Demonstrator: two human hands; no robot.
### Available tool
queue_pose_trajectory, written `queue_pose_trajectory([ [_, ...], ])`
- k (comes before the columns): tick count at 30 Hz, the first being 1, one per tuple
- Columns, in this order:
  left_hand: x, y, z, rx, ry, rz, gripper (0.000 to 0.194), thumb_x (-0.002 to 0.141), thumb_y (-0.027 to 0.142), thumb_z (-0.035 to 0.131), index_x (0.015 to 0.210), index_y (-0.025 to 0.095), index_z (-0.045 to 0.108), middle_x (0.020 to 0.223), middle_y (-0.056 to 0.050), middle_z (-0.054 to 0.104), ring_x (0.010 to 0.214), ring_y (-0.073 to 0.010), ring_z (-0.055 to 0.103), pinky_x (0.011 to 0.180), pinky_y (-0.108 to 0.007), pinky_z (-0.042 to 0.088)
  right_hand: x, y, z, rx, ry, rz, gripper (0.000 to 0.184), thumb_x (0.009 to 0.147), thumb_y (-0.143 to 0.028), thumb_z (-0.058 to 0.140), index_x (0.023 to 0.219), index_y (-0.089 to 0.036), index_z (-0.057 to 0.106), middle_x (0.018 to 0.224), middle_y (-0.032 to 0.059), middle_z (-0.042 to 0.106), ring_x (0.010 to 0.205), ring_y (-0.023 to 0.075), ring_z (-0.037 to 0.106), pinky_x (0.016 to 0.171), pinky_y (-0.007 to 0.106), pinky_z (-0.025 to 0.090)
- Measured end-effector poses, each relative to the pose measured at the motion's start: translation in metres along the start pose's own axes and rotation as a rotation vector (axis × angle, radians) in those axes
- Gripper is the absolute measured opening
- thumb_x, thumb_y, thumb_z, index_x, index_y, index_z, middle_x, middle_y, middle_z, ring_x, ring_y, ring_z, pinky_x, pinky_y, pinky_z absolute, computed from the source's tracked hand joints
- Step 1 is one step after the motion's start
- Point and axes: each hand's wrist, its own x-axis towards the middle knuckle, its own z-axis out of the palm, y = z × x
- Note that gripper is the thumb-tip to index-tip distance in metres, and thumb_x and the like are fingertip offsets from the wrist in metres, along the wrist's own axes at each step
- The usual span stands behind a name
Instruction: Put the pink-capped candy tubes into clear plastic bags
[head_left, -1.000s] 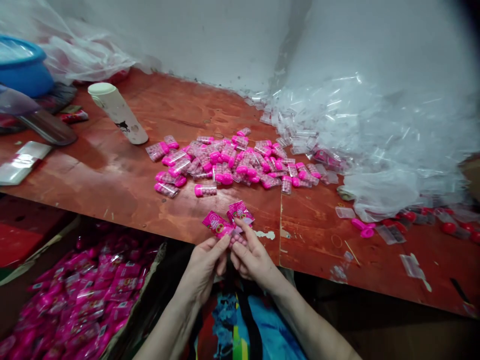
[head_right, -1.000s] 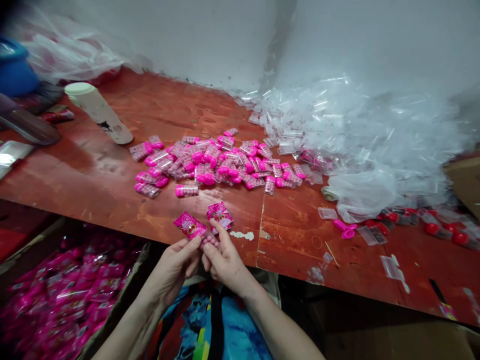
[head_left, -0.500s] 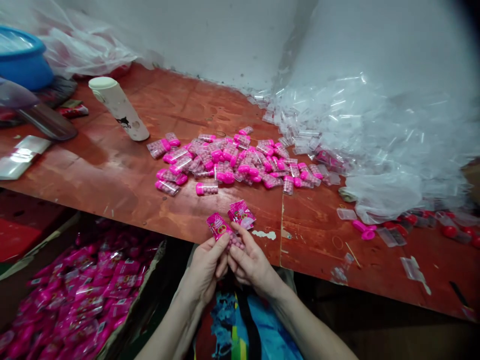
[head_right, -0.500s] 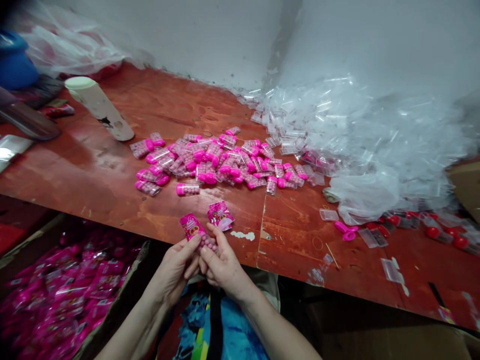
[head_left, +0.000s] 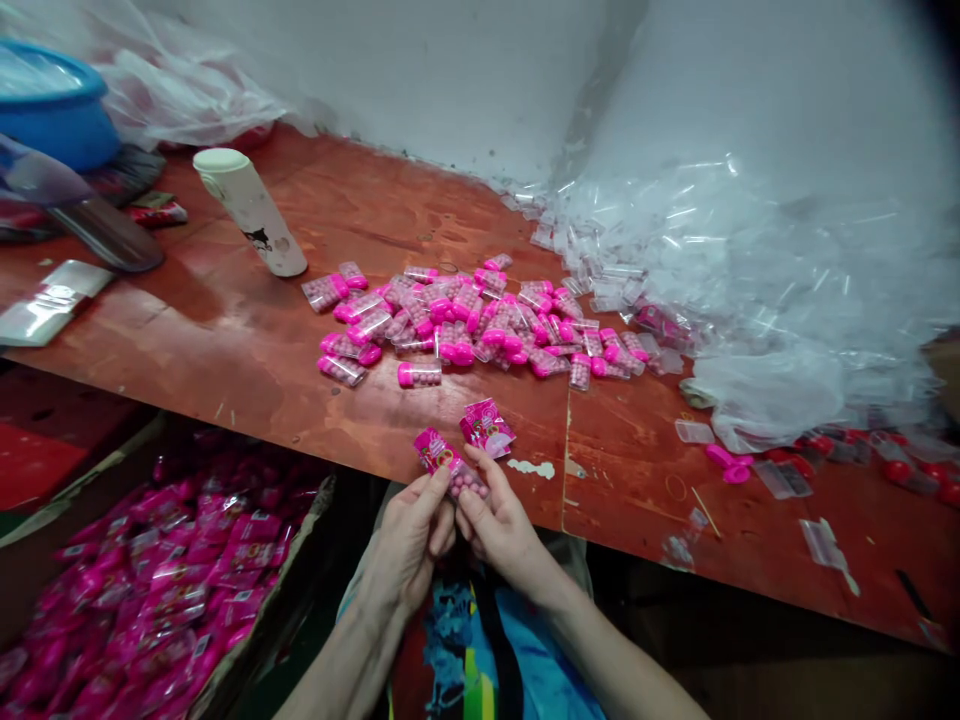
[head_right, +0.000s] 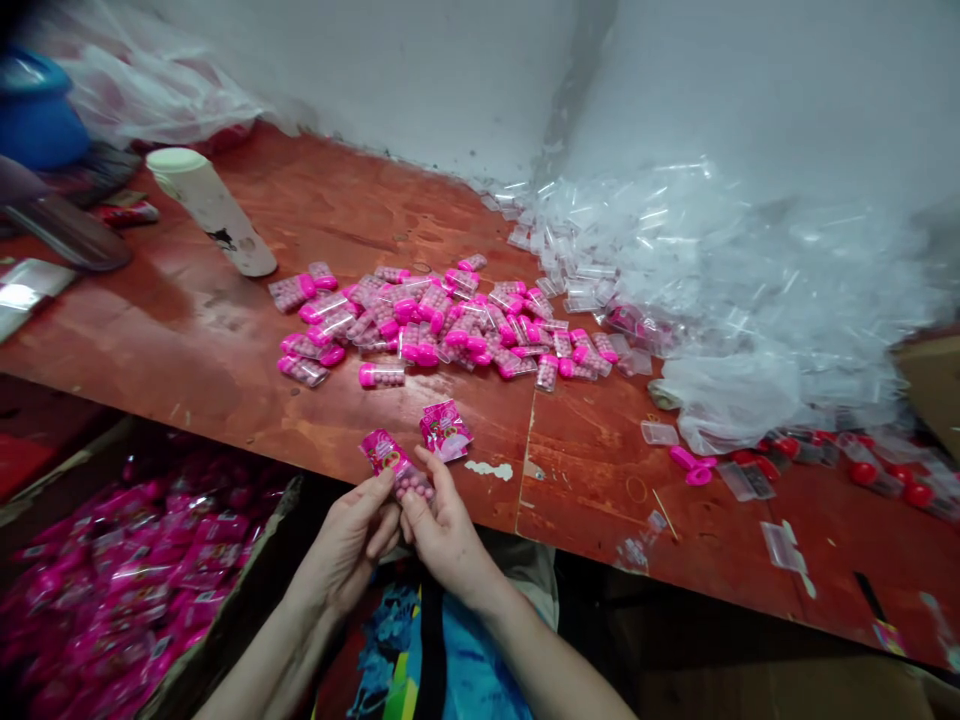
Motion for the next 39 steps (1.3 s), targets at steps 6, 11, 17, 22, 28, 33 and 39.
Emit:
queue_pose_trajectory([
  [6, -0.003, -0.004, 0.0, -0.008, -0.019, -0.015, 0.037, 0.082, 0.049, 0.067, 0.072, 0.014, 0.058, 0.035, 0.008, 0.037, 0.033, -0.003, 0.023, 0.039, -0.018, 0.019, -0.003, 0.003, 0.002, 0.103, -0.038, 0.084, 0.069, 0.089, -0.05, 0.059, 0.145, -0.025, 0.027, 0.061, -0.0094, 0.045, 0.038, 0.0044, 0.026, 0.036, 0.016, 0.023],
  [11, -0.001, -0.001, -0.003, -0.024, -0.066, -0.009, 0.034, 0.082, 0.047, 0.068, 0.075, 0.015, 0.059, 0.038, 0.007, 0.041, 0.037, -0.0041, 0.032, 0.042, -0.017, 0.027, -0.001, 0.003, -0.001, 0.021, 0.003, 0.002, 0.066, 0.09, -0.046, 0.059, 0.144, -0.022, 0.03, 0.067, -0.0065, 0.048, 0.048, 0.007, 0.04, 0.045, 0.018, 0.037],
  [17, 0.006, -0.003, -0.004, -0.08, -0.026, -0.032, 0.036, 0.076, 0.045, 0.075, 0.073, 0.013, 0.059, 0.044, 0.007, 0.046, 0.034, 0.0006, 0.02, 0.037, -0.015, 0.016, -0.006, 0.009, 0.0, -0.247, 0.031, -0.117, 0.053, 0.093, -0.037, 0.056, 0.142, -0.026, 0.039, 0.104, 0.0043, 0.059, 0.086, 0.014, 0.058, 0.075, 0.026, 0.05],
  [22, 0.004, -0.004, -0.01, -0.047, -0.151, -0.063, 0.033, 0.083, 0.043, 0.067, 0.08, 0.011, 0.062, 0.038, 0.009, 0.038, 0.033, -0.0008, 0.016, 0.038, -0.017, 0.015, -0.007, 0.006, -0.002, 0.076, -0.071, 0.017, 0.063, 0.094, -0.043, 0.055, 0.146, -0.026, 0.025, 0.062, -0.009, 0.047, 0.04, 0.005, 0.033, 0.038, 0.015, 0.03],
  [28, -0.001, -0.009, -0.011, 0.011, -0.19, -0.084, 0.035, 0.08, 0.045, 0.07, 0.072, 0.013, 0.06, 0.041, 0.007, 0.044, 0.034, -0.0017, 0.025, 0.04, -0.019, 0.018, -0.006, -0.001, -0.003, 0.146, -0.12, 0.085, 0.073, 0.092, -0.047, 0.058, 0.148, -0.024, 0.017, 0.052, -0.0133, 0.042, 0.033, 0.0039, 0.022, 0.031, 0.014, 0.02],
  [33, -0.002, -0.008, -0.007, 0.06, -0.114, -0.054, 0.042, 0.08, 0.051, 0.068, 0.064, 0.014, 0.056, 0.041, 0.004, 0.047, 0.036, -0.0035, 0.032, 0.042, -0.019, 0.023, -0.001, 0.006, -0.006, 0.079, -0.128, 0.056, 0.071, 0.092, -0.05, 0.056, 0.148, -0.022, 0.023, 0.051, -0.0125, 0.043, 0.034, 0.0043, 0.028, 0.033, 0.014, 0.022],
  [39, 0.001, -0.003, -0.011, 0.081, -0.112, -0.011, 0.042, 0.081, 0.049, 0.067, 0.061, 0.015, 0.055, 0.036, 0.007, 0.038, 0.036, -0.0041, 0.026, 0.042, -0.02, 0.021, -0.003, 0.01, -0.019, 0.041, -0.199, 0.048, 0.065, 0.093, -0.046, 0.057, 0.148, -0.029, 0.027, 0.073, -0.0058, 0.055, 0.038, 0.0031, 0.037, 0.036, 0.016, 0.034],
])
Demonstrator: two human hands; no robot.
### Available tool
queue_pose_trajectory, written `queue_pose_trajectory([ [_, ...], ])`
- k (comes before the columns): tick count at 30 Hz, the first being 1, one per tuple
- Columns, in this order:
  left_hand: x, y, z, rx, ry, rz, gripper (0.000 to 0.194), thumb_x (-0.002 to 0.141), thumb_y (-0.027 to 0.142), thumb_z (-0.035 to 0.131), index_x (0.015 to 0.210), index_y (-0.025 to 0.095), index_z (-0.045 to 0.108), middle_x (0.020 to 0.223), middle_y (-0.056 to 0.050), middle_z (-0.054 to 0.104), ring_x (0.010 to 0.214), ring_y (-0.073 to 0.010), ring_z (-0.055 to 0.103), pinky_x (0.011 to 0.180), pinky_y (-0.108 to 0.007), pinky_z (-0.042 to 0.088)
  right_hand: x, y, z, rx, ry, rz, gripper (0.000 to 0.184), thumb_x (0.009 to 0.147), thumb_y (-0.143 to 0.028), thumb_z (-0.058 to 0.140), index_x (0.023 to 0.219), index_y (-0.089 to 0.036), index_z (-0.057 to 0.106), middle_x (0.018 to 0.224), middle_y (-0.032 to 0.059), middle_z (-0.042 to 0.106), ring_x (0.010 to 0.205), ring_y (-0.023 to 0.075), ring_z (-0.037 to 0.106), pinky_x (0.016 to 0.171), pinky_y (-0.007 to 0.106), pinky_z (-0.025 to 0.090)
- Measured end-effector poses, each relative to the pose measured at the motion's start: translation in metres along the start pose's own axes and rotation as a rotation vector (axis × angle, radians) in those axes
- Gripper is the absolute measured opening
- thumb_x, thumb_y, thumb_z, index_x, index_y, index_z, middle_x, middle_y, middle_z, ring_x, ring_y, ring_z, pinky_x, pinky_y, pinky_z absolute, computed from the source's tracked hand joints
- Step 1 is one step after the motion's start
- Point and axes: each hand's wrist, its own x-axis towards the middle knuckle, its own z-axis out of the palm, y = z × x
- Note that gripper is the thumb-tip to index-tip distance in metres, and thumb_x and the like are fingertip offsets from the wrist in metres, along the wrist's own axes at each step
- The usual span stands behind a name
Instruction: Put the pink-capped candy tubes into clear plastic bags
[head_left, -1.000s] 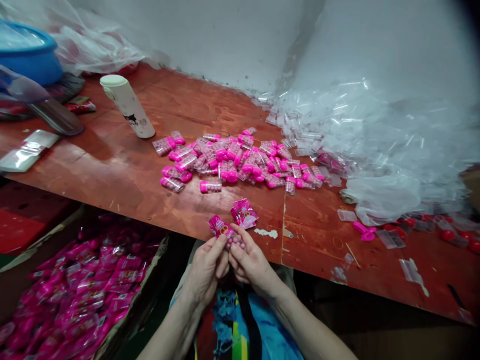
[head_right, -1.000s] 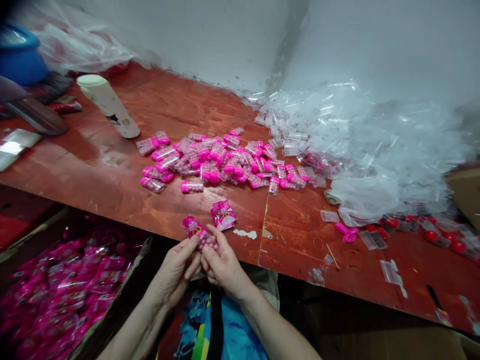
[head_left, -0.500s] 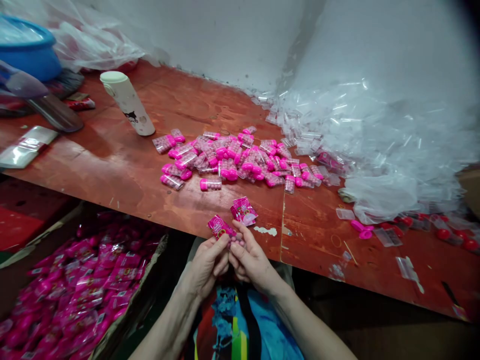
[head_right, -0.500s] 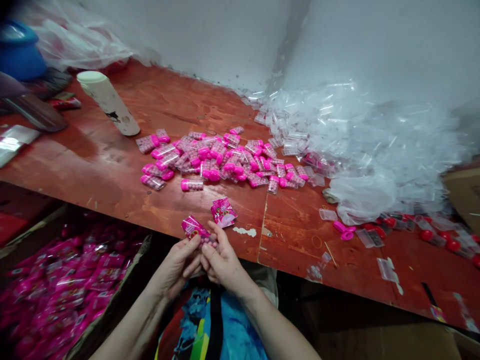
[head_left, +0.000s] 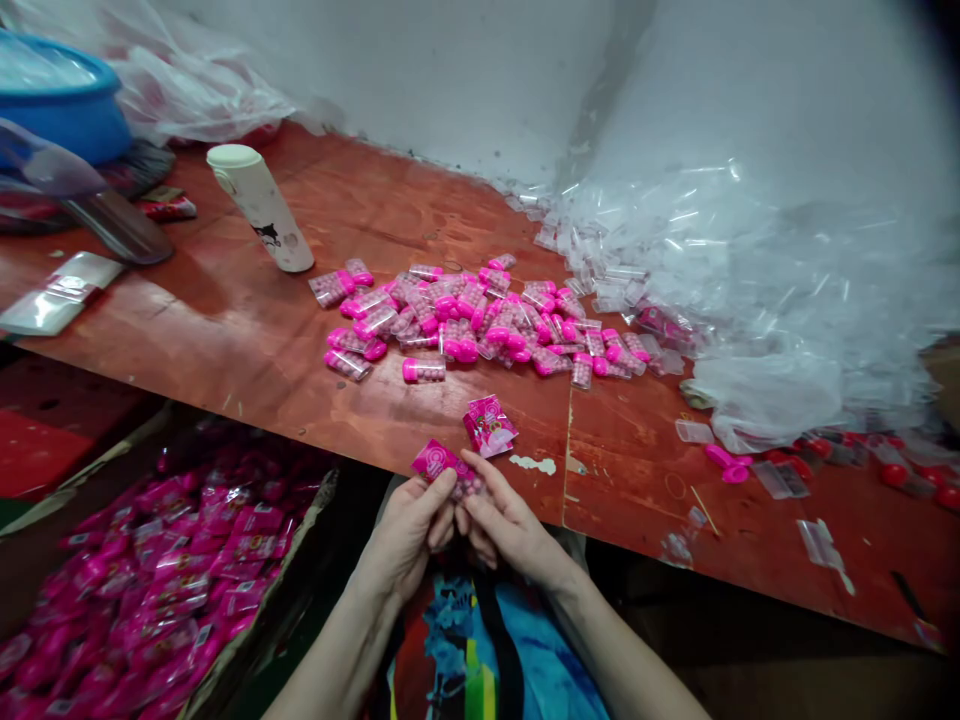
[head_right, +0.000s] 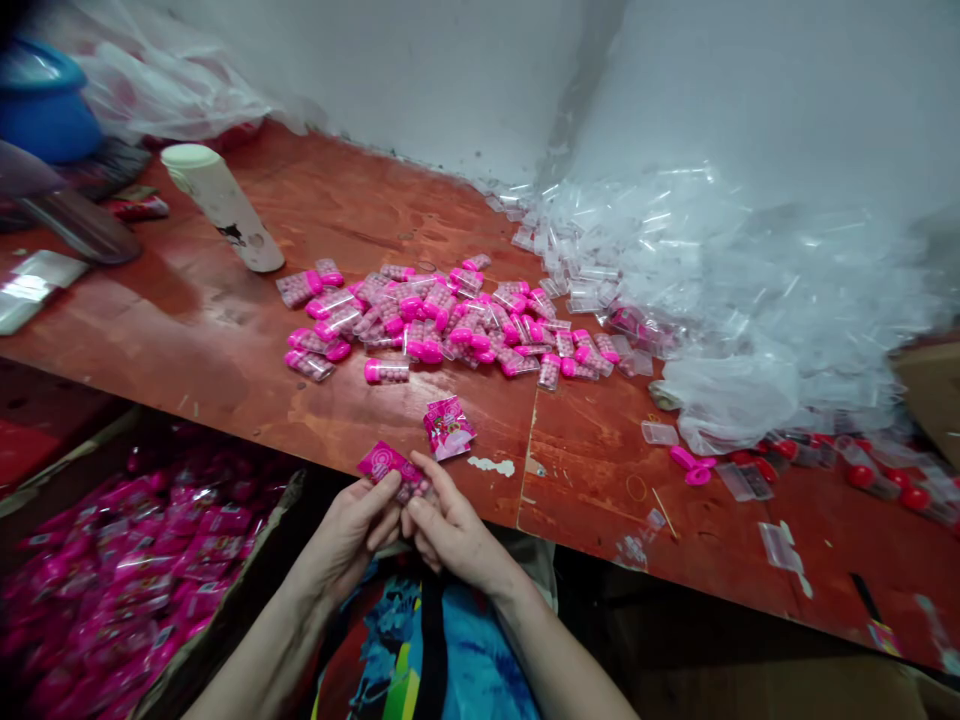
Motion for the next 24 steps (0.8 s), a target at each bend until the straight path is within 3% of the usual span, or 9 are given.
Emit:
queue_pose_trajectory([
  [3, -0.001, -0.001, 0.0, 0.037, -0.042, -0.023, 0.044, 0.079, 0.05, 0.069, 0.059, 0.014, 0.055, 0.037, 0.006, 0.041, 0.036, -0.0041, 0.027, 0.042, -0.021, 0.018, -0.001, 0.002, -0.003, -0.017, 0.002, -0.003, 0.06, 0.095, -0.045, 0.053, 0.147, -0.029, 0.029, 0.069, -0.0069, 0.052, 0.038, 0.0035, 0.038, 0.037, 0.016, 0.036],
  [8, -0.005, 0.0, -0.003, 0.155, -0.005, 0.004, 0.045, 0.079, 0.051, 0.068, 0.057, 0.014, 0.056, 0.04, 0.002, 0.048, 0.034, -0.0036, 0.029, 0.041, -0.021, 0.016, 0.005, 0.01, 0.003, -0.071, -0.007, 0.018, 0.063, 0.094, -0.049, 0.052, 0.148, -0.025, 0.028, 0.059, -0.0087, 0.051, 0.034, 0.0052, 0.038, 0.034, 0.016, 0.034],
  [10, -0.011, 0.003, -0.011, 0.172, 0.017, 0.004, 0.044, 0.079, 0.051, 0.069, 0.059, 0.014, 0.057, 0.042, 0.0, 0.053, 0.035, -0.0042, 0.032, 0.042, -0.021, 0.02, 0.009, 0.013, 0.012, -0.125, -0.022, 0.049, 0.063, 0.096, -0.049, 0.049, 0.149, -0.025, 0.026, 0.056, -0.0093, 0.049, 0.034, 0.0063, 0.038, 0.034, 0.016, 0.032],
  [12, -0.02, 0.007, -0.028, 0.122, 0.064, 0.009, 0.042, 0.078, 0.051, 0.07, 0.06, 0.014, 0.059, 0.041, 0.0, 0.051, 0.037, -0.0062, 0.036, 0.045, -0.021, 0.026, 0.016, 0.013, 0.025, -0.252, -0.056, 0.045, 0.06, 0.096, -0.046, 0.049, 0.149, -0.025, 0.03, 0.059, -0.0069, 0.052, 0.04, 0.0081, 0.045, 0.04, 0.019, 0.037],
  [15, -0.037, 0.017, -0.074, 0.008, 0.309, 0.08, 0.039, 0.073, 0.052, 0.073, 0.065, 0.016, 0.062, 0.037, 0.005, 0.04, 0.038, -0.0085, 0.035, 0.046, -0.023, 0.03, 0.037, 0.006, 0.047, -0.544, -0.126, -0.094, 0.047, 0.096, -0.036, 0.051, 0.141, -0.026, 0.045, 0.07, -0.0019, 0.061, 0.059, 0.0135, 0.058, 0.058, 0.025, 0.047],
  [18, -0.053, 0.022, -0.13, -0.075, 0.717, 0.18, 0.034, 0.074, 0.054, 0.07, 0.072, 0.021, 0.062, 0.054, 0.0, 0.06, 0.041, -0.0111, 0.04, 0.045, -0.026, 0.033, 0.075, -0.009, 0.07, -0.766, -0.136, -0.347, 0.033, 0.098, -0.028, 0.045, 0.128, -0.025, 0.058, 0.086, 0.0033, 0.069, 0.077, 0.0186, 0.065, 0.074, 0.03, 0.05],
  [20, -0.059, 0.019, -0.154, -0.111, 0.929, 0.182, 0.032, 0.076, 0.051, 0.067, 0.065, 0.024, 0.054, 0.068, -0.004, 0.07, 0.039, -0.0116, 0.039, 0.043, -0.029, 0.032, 0.11, -0.021, 0.085, -0.925, -0.07, -0.506, 0.031, 0.098, -0.023, 0.041, 0.121, -0.022, 0.061, 0.103, 0.0083, 0.069, 0.093, 0.022, 0.064, 0.085, 0.034, 0.048],
  [22, -0.058, 0.011, -0.159, -0.136, 0.955, 0.163, 0.026, 0.075, 0.046, 0.068, 0.067, 0.023, 0.056, 0.077, -0.006, 0.073, 0.038, -0.0101, 0.038, 0.043, -0.028, 0.032, 0.149, -0.03, 0.097, -1.166, 0.052, -0.577, 0.029, 0.097, -0.02, 0.042, 0.116, -0.019, 0.063, 0.105, 0.0123, 0.066, 0.099, 0.0252, 0.06, 0.088, 0.038, 0.047],
  [24, -0.052, 0.003, -0.143, -0.139, 0.883, 0.141, 0.025, 0.07, 0.043, 0.073, 0.079, 0.021, 0.064, 0.082, -0.007, 0.073, 0.038, -0.0073, 0.037, 0.042, -0.026, 0.031, 0.182, -0.034, 0.105, -1.401, 0.228, -0.56, 0.025, 0.094, -0.023, 0.05, 0.114, -0.016, 0.063, 0.108, 0.0161, 0.062, 0.103, 0.0294, 0.056, 0.095, 0.048, 0.041],
])
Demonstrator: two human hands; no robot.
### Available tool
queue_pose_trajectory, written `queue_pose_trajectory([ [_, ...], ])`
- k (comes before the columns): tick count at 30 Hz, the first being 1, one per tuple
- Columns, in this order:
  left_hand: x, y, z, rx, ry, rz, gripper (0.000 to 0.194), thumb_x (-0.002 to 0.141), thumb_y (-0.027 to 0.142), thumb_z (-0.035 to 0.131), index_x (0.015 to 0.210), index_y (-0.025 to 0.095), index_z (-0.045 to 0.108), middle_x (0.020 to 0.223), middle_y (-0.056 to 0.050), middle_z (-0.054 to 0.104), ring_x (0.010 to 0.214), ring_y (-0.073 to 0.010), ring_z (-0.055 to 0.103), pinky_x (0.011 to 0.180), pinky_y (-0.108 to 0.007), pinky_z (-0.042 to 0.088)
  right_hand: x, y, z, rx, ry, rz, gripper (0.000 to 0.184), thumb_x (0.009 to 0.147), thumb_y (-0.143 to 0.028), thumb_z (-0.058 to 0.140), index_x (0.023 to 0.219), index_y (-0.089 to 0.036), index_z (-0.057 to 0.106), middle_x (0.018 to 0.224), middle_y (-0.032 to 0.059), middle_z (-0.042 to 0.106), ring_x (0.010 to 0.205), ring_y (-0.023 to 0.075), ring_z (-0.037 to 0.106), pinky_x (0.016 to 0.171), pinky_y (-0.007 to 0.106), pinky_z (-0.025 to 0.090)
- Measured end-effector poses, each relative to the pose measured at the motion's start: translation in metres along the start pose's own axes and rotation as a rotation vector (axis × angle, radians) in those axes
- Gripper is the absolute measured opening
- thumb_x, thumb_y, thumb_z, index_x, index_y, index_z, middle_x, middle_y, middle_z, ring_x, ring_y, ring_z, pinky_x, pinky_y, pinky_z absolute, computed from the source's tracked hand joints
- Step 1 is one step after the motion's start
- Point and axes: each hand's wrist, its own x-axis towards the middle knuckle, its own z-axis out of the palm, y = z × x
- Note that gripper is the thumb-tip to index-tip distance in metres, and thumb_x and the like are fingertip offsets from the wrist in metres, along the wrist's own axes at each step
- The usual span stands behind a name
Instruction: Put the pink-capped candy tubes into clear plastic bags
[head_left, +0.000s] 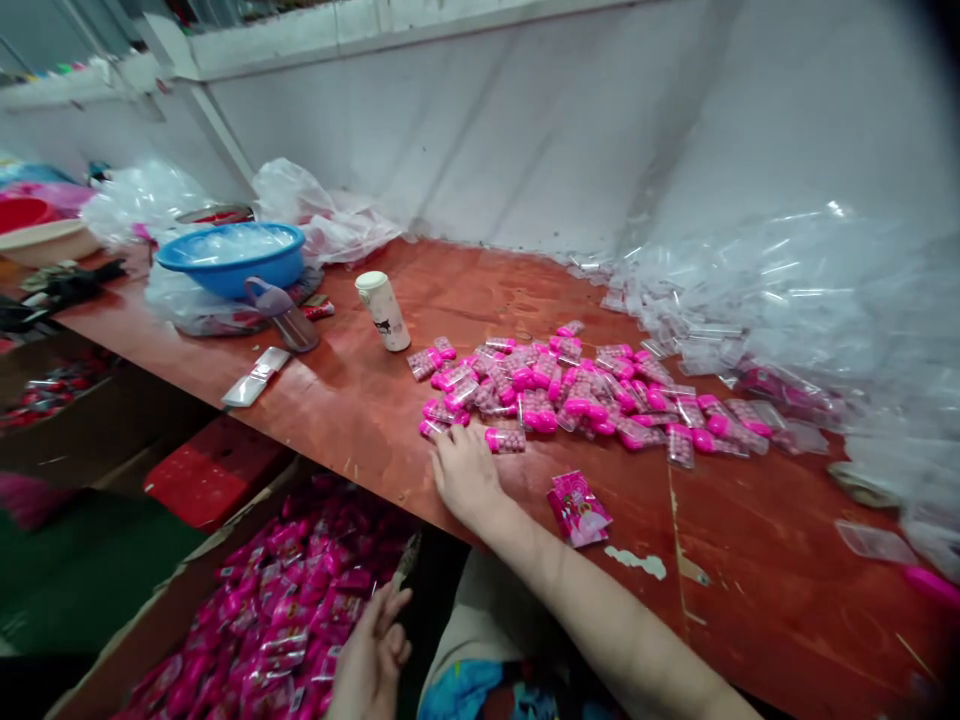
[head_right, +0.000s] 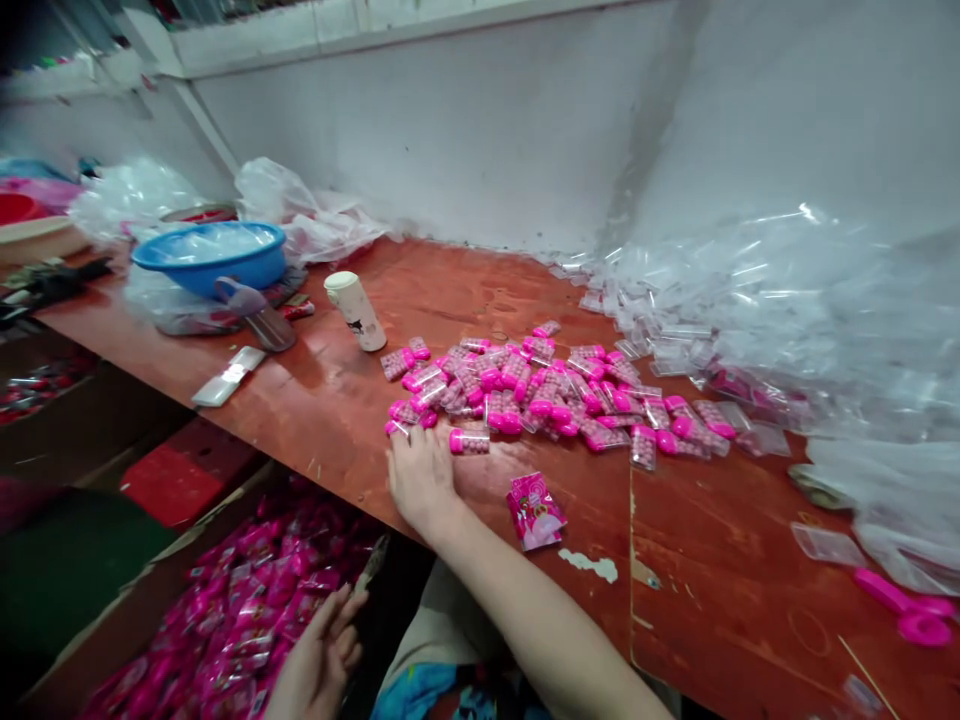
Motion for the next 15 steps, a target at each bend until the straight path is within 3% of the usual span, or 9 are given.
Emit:
queue_pose_trajectory([
  [2, -0.016, -0.009, 0.022, 0.022, -0.089, 0.024, 0.036, 0.067, 0.044, 0.076, 0.09, 0.018, 0.068, 0.083, -0.007, 0.071, 0.038, -0.0047, 0.036, 0.042, -0.023, 0.028, 0.018, 0.002, 0.012, -0.112, 0.007, 0.049, 0.023, 0.091, -0.021, 0.054, 0.111, -0.013, 0.063, 0.107, 0.0188, 0.061, 0.103, 0.0315, 0.053, 0.097, 0.052, 0.038],
  [5, -0.039, -0.011, 0.055, 0.087, -0.266, 0.117, 0.04, 0.072, 0.046, 0.074, 0.098, 0.016, 0.069, 0.081, -0.004, 0.07, 0.039, -0.0033, 0.036, 0.043, -0.021, 0.027, 0.017, 0.009, 0.018, -0.117, -0.02, 0.051, 0.024, 0.091, -0.01, 0.047, 0.11, -0.011, 0.062, 0.106, 0.0194, 0.062, 0.103, 0.0295, 0.053, 0.098, 0.049, 0.037],
  [7, -0.048, -0.008, 0.07, 0.154, -0.352, 0.181, 0.036, 0.076, 0.047, 0.071, 0.095, 0.016, 0.07, 0.078, -0.003, 0.07, 0.038, -0.0032, 0.035, 0.042, -0.02, 0.026, 0.002, 0.016, 0.01, -0.104, -0.038, 0.051, 0.025, 0.091, -0.008, 0.045, 0.109, -0.011, 0.062, 0.106, 0.0184, 0.063, 0.103, 0.0281, 0.054, 0.097, 0.046, 0.038],
  [10, -0.054, -0.005, 0.089, 0.278, -0.437, 0.259, 0.029, 0.079, 0.044, 0.068, 0.086, 0.016, 0.07, 0.07, -0.001, 0.067, 0.037, -0.0043, 0.035, 0.041, -0.021, 0.027, -0.026, 0.029, -0.021, -0.029, -0.045, 0.08, 0.021, 0.094, -0.018, 0.044, 0.105, -0.015, 0.062, 0.101, 0.0117, 0.065, 0.094, 0.0233, 0.058, 0.089, 0.038, 0.044],
  [13, -0.06, -0.009, 0.114, 0.406, -0.504, 0.441, 0.019, 0.08, 0.037, 0.067, 0.086, 0.019, 0.072, 0.071, -0.003, 0.068, 0.049, -0.0118, 0.052, 0.049, -0.023, 0.041, -0.055, 0.05, -0.065, 0.511, 0.067, 0.217, 0.023, 0.095, -0.025, 0.041, 0.108, -0.019, 0.059, 0.093, 0.0039, 0.066, 0.083, 0.0172, 0.061, 0.079, 0.031, 0.049],
  [15, -0.067, -0.014, 0.134, 0.49, -0.579, 0.675, 0.015, 0.084, 0.032, 0.062, 0.089, 0.022, 0.073, 0.084, -0.006, 0.072, 0.074, -0.02, 0.065, 0.07, -0.028, 0.05, -0.077, 0.068, -0.096, 0.982, 0.165, 0.354, 0.022, 0.092, -0.03, 0.046, 0.109, -0.02, 0.057, 0.089, 0.0019, 0.065, 0.077, 0.0161, 0.062, 0.074, 0.031, 0.051],
])
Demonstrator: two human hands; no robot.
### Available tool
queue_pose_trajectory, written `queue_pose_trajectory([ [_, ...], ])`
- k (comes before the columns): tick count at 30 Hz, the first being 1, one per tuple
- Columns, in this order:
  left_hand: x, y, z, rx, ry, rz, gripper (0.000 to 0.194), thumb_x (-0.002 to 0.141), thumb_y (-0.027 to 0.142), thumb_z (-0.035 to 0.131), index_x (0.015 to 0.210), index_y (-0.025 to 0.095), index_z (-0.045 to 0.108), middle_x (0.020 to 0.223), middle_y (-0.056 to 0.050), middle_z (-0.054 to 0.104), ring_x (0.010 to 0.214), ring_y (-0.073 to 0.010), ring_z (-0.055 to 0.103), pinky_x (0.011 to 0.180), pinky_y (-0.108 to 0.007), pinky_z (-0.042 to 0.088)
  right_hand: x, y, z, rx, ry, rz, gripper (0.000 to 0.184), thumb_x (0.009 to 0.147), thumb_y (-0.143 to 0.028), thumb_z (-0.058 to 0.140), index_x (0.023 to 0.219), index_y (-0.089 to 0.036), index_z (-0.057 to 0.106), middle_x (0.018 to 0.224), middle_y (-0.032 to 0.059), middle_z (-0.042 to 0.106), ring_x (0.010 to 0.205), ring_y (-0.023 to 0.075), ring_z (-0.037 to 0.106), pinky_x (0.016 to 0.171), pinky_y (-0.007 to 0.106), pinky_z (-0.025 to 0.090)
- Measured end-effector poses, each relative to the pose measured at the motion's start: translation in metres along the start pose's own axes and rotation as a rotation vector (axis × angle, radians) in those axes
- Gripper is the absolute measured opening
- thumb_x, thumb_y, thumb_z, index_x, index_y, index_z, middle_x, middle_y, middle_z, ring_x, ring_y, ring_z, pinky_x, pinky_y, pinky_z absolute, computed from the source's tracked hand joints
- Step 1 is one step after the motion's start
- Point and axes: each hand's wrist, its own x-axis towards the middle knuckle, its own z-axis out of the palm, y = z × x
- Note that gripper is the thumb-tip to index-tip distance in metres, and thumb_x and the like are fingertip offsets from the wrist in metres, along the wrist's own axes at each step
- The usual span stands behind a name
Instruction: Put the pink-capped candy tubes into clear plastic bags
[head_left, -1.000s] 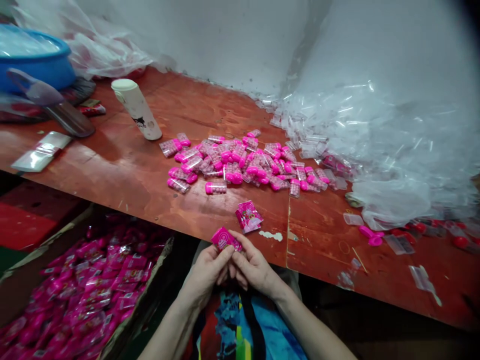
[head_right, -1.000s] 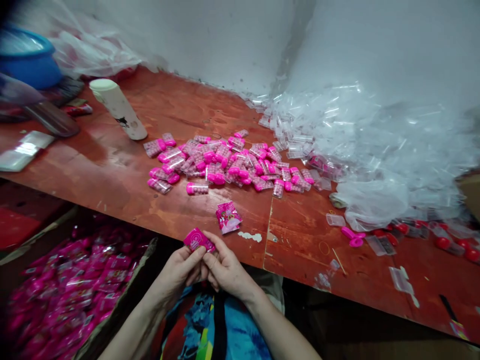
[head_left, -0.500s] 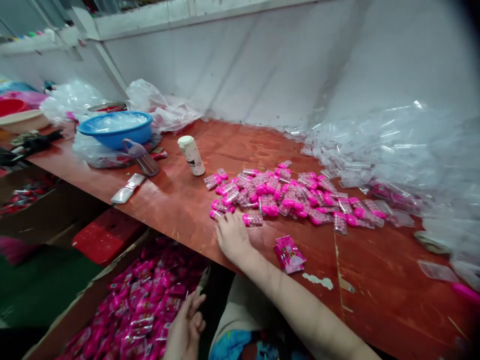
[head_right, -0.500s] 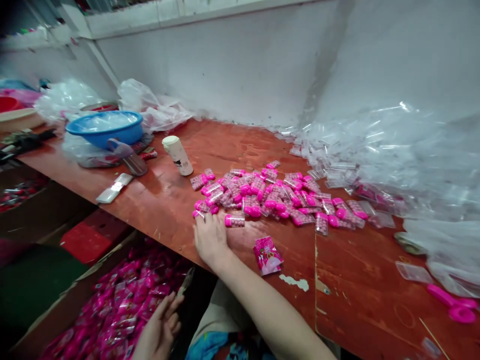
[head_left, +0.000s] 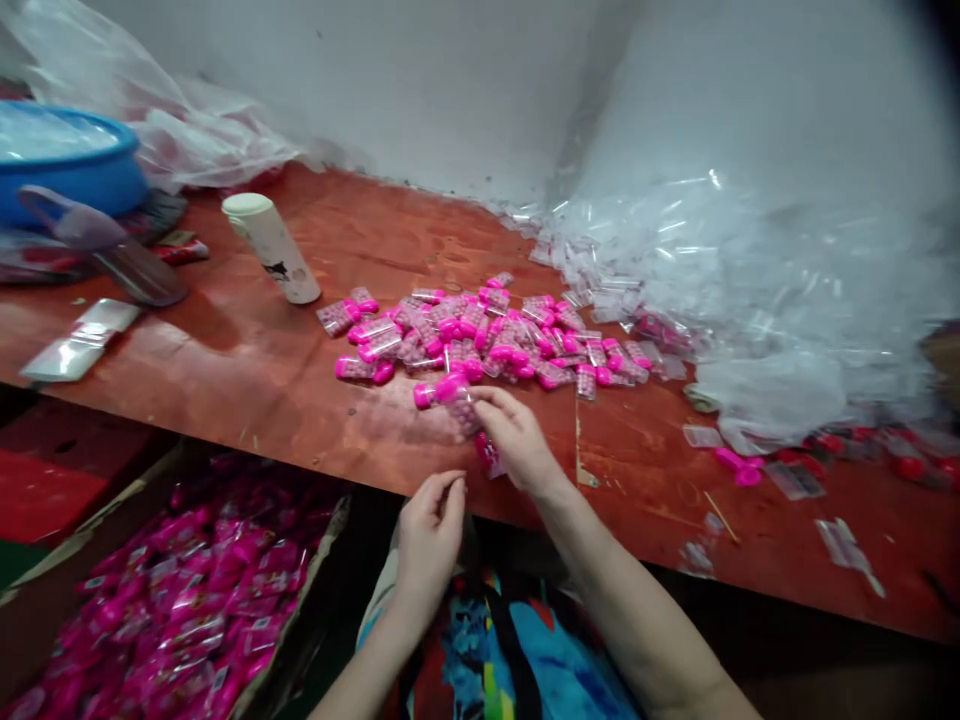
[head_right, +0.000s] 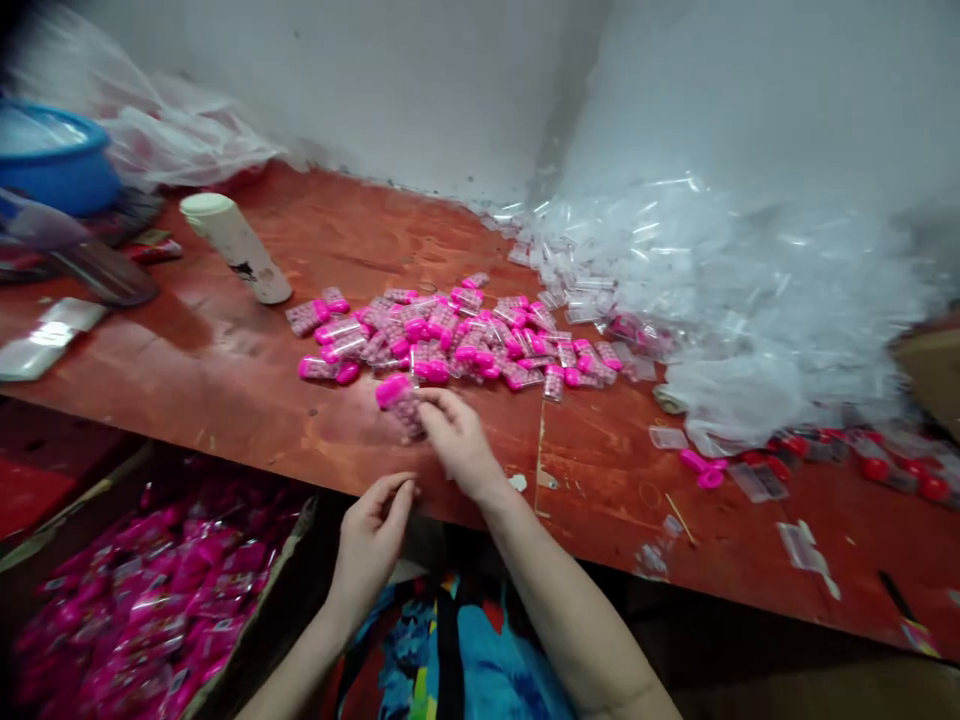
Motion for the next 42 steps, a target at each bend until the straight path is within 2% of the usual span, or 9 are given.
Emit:
queue_pose_trajectory([
  [2, 0.006, 0.004, 0.022, 0.163, -0.075, 0.211, 0.022, 0.09, 0.029, 0.054, 0.101, 0.025, 0.073, 0.106, -0.008, 0.072, 0.1, -0.0248, 0.065, 0.09, -0.033, 0.047, -0.017, -0.006, -0.035, 0.28, 0.04, 0.121, 0.025, 0.087, -0.035, 0.054, 0.107, -0.02, 0.056, 0.085, 0.0011, 0.063, 0.072, 0.0159, 0.062, 0.07, 0.031, 0.052],
  [4, 0.012, 0.003, 0.041, 0.378, -0.147, 0.322, 0.032, 0.093, 0.028, 0.048, 0.119, 0.025, 0.067, 0.128, -0.009, 0.065, 0.109, -0.0268, 0.063, 0.091, -0.035, 0.047, -0.036, -0.006, -0.064, 0.388, 0.072, 0.212, 0.026, 0.083, -0.04, 0.063, 0.1, -0.021, 0.056, 0.083, 0.0004, 0.063, 0.068, 0.0147, 0.061, 0.066, 0.029, 0.051],
  [9, 0.017, -0.012, 0.061, 0.792, -0.269, 0.367, 0.041, 0.095, 0.022, 0.04, 0.13, 0.021, 0.061, 0.146, -0.013, 0.049, 0.081, -0.0252, 0.07, 0.068, -0.035, 0.05, -0.076, 0.019, -0.095, 0.335, 0.162, 0.298, 0.032, 0.081, -0.04, 0.071, 0.094, -0.02, 0.05, 0.073, -0.0011, 0.064, 0.057, 0.0118, 0.059, 0.055, 0.024, 0.045],
  [15, 0.014, -0.015, 0.057, 0.664, -0.218, 0.371, 0.032, 0.095, 0.027, 0.045, 0.115, 0.025, 0.07, 0.138, -0.01, 0.058, 0.093, -0.0261, 0.069, 0.077, -0.033, 0.048, -0.08, 0.045, -0.084, 0.091, 0.354, 0.19, 0.034, 0.079, -0.037, 0.07, 0.096, -0.023, 0.045, 0.066, -0.0084, 0.055, 0.049, 0.0092, 0.05, 0.05, 0.021, 0.04],
  [18, 0.014, -0.011, 0.057, 0.64, -0.182, 0.377, 0.029, 0.094, 0.029, 0.048, 0.109, 0.024, 0.072, 0.134, -0.011, 0.061, 0.093, -0.0262, 0.069, 0.077, -0.032, 0.049, -0.064, 0.045, -0.076, -0.103, 0.396, 0.151, 0.034, 0.077, -0.035, 0.071, 0.099, -0.022, 0.049, 0.077, -0.0049, 0.057, 0.062, 0.0121, 0.056, 0.061, 0.025, 0.046],
  [21, 0.012, -0.01, 0.057, 0.689, -0.143, 0.412, 0.031, 0.095, 0.03, 0.047, 0.112, 0.023, 0.071, 0.136, -0.011, 0.06, 0.098, -0.0269, 0.069, 0.081, -0.032, 0.049, -0.049, 0.039, -0.069, -0.435, 0.298, 0.181, 0.032, 0.076, -0.031, 0.071, 0.101, -0.023, 0.053, 0.084, -0.0014, 0.063, 0.074, 0.0167, 0.06, 0.069, 0.029, 0.046],
  [25, 0.01, -0.01, 0.056, 0.722, -0.088, 0.41, 0.033, 0.095, 0.031, 0.047, 0.118, 0.024, 0.069, 0.142, -0.009, 0.054, 0.097, -0.0267, 0.069, 0.081, -0.032, 0.05, -0.041, 0.036, -0.063, -0.697, 0.133, 0.224, 0.024, 0.083, -0.024, 0.061, 0.106, -0.025, 0.054, 0.083, -0.0007, 0.066, 0.073, 0.0187, 0.062, 0.063, 0.028, 0.041],
  [36, 0.014, -0.004, 0.058, 0.823, -0.088, 0.383, 0.031, 0.094, 0.033, 0.048, 0.115, 0.025, 0.069, 0.149, -0.006, 0.046, 0.091, -0.0251, 0.07, 0.068, -0.032, 0.052, -0.042, 0.043, -0.064, -0.634, 0.166, 0.138, 0.024, 0.084, -0.023, 0.058, 0.108, -0.025, 0.056, 0.081, -0.0019, 0.065, 0.071, 0.0167, 0.061, 0.066, 0.028, 0.044],
  [42, 0.015, -0.003, 0.054, 0.72, -0.059, 0.377, 0.027, 0.092, 0.03, 0.054, 0.114, 0.028, 0.069, 0.148, -0.005, 0.047, 0.096, -0.0252, 0.069, 0.075, -0.034, 0.054, -0.043, 0.053, -0.068, -0.267, 0.351, 0.063, 0.027, 0.08, -0.028, 0.062, 0.104, -0.021, 0.055, 0.087, -0.0001, 0.061, 0.074, 0.0156, 0.058, 0.071, 0.029, 0.048],
])
